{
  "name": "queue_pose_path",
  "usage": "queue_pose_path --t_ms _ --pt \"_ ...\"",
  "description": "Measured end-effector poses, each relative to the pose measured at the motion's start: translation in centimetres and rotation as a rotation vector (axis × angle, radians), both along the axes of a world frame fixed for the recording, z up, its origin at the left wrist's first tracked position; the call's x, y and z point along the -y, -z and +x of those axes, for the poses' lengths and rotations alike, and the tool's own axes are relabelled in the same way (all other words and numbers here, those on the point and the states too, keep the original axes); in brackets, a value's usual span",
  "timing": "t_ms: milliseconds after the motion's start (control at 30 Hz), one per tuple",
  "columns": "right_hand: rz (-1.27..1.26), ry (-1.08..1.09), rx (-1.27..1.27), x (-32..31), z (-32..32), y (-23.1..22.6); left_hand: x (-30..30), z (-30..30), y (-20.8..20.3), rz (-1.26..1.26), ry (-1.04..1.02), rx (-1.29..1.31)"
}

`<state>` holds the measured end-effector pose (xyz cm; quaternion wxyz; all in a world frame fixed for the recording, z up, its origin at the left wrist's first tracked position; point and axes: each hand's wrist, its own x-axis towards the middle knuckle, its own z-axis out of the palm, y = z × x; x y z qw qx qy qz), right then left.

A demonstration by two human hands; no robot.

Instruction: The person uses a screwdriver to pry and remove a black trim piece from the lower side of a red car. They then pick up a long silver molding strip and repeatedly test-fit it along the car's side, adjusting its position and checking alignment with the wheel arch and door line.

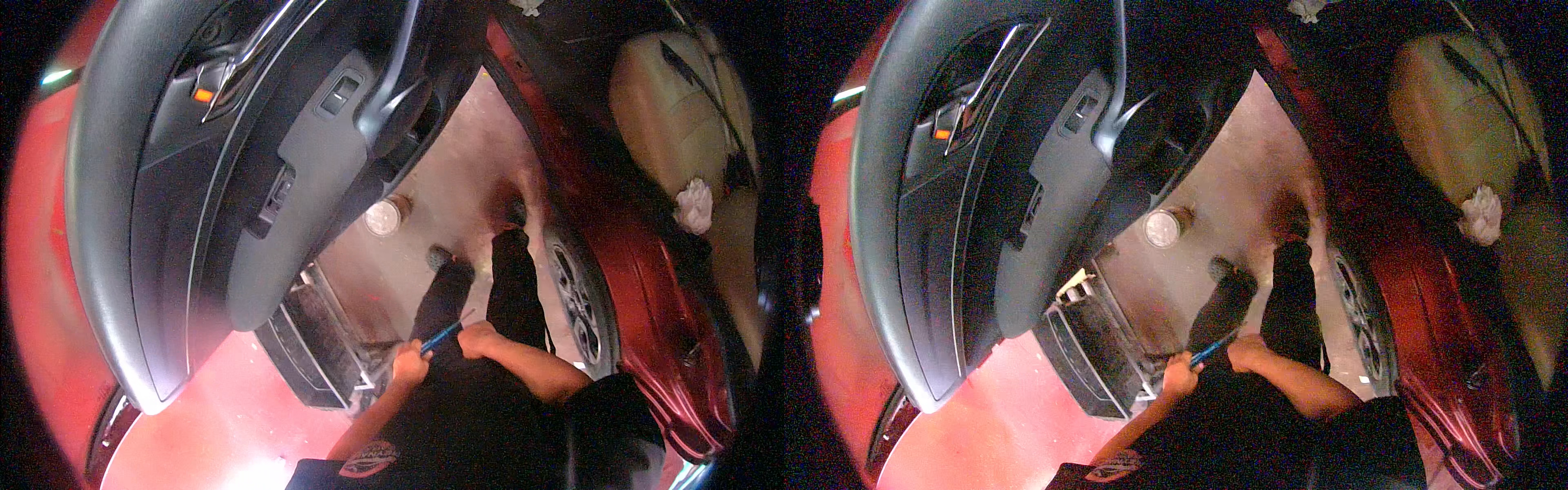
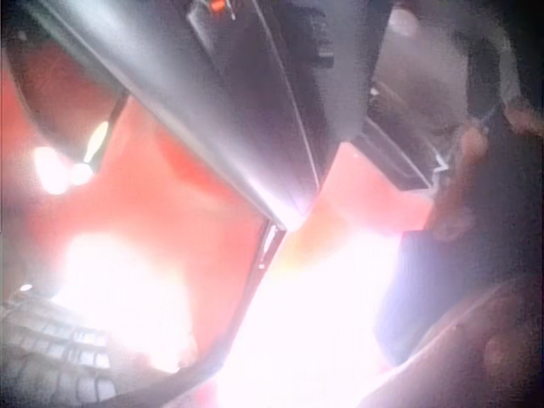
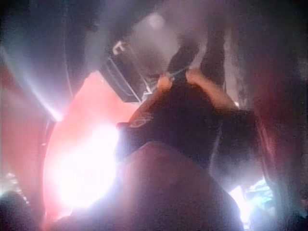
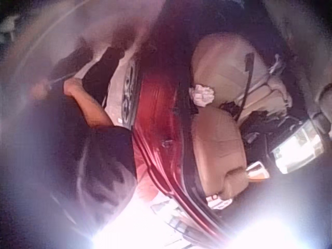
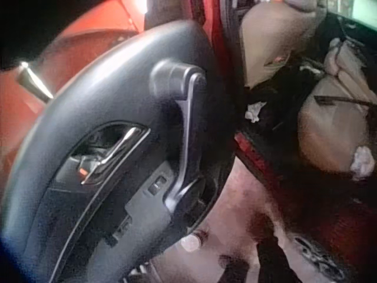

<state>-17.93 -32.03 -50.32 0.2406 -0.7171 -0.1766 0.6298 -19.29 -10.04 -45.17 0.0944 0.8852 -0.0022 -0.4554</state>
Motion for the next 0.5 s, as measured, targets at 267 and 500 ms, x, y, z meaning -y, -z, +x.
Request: queue_pose_path --t_ms 267,500 --pt "0.417 0.095 -0.114 2.3 2.1 -7.5 -3.6 -1.9 -3.4 -0.205 -0.205 -0.281" --pt "0.777 0.814 0.2 3.7 4.9 15.7 0.5 3.3 11.4 -0.562 -0.842 -0.285"
